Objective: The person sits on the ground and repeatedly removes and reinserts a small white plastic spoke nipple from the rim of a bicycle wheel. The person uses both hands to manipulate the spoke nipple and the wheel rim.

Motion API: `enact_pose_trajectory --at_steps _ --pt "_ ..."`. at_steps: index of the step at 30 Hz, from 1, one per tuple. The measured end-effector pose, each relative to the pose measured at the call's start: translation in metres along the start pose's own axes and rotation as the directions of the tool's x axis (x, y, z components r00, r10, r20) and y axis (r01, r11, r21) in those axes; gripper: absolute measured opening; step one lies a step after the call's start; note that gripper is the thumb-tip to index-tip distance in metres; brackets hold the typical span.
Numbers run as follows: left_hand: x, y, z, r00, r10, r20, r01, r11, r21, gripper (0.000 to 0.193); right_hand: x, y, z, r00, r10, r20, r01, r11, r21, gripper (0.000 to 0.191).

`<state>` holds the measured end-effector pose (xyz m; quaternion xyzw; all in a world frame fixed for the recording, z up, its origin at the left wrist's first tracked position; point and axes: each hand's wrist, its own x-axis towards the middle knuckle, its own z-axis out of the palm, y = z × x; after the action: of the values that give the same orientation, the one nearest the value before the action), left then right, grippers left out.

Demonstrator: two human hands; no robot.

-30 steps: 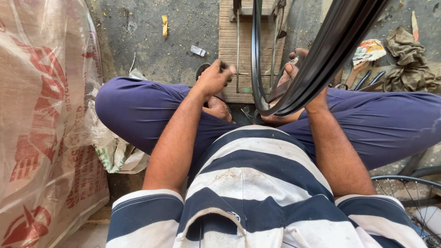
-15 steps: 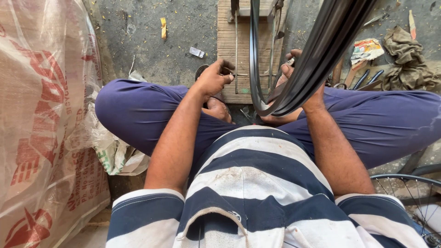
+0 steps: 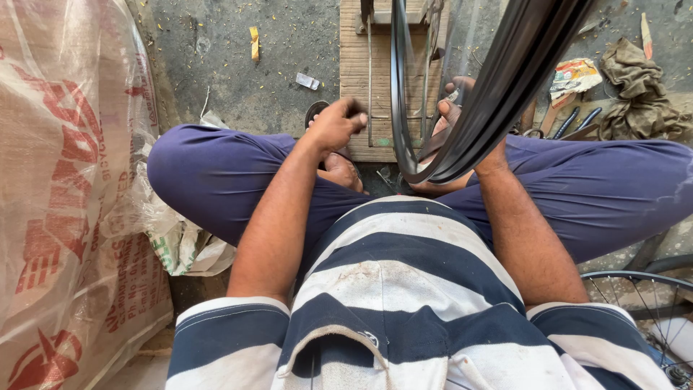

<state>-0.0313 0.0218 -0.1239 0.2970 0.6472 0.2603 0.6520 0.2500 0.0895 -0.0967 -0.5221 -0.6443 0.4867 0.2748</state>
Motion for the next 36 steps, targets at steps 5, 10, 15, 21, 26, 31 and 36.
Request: enact_pose_trajectory --at_steps 5,10,15,21,26,31,36 --pt "0.007 -0.01 -0.001 0.991 -0.13 0.002 0.13 0.991 0.022 0.033 0.002 0.002 0.001 0.999 -0.044 0.017 0.044 0.999 0.014 0.041" --pt "0.005 -0.008 -0.001 0.997 0.07 -0.033 -0.069 0.997 0.04 0.033 0.002 0.003 0.003 1.0 -0.017 0.021 0.015 0.997 0.079 0.045" --pt "0.001 -0.001 0.0 0.994 -0.099 -0.055 0.105 0.987 0.122 0.033 0.0 -0.001 0.003 0.999 0.014 0.039 -0.013 1.0 -0.021 0.046" --pt "0.001 0.002 0.0 0.957 -0.271 -0.105 0.285 0.944 0.166 0.036 0.0 0.004 0.004 0.999 0.029 0.043 -0.034 0.99 0.136 0.049" --pt "-0.002 0.002 -0.002 0.995 0.062 -0.075 -0.064 0.998 -0.029 0.038 0.001 0.013 0.006 0.998 -0.047 0.035 0.044 0.997 0.06 0.045" --pt "-0.002 0.002 0.001 0.983 -0.105 -0.152 0.133 0.973 0.19 0.026 0.0 0.016 0.007 0.999 0.004 0.031 -0.003 1.0 -0.004 0.046" --pt "-0.025 0.014 0.008 0.822 0.501 -0.27 -0.345 0.816 0.464 0.035 0.0 0.013 0.006 0.998 0.004 0.063 -0.014 0.986 0.165 0.048"
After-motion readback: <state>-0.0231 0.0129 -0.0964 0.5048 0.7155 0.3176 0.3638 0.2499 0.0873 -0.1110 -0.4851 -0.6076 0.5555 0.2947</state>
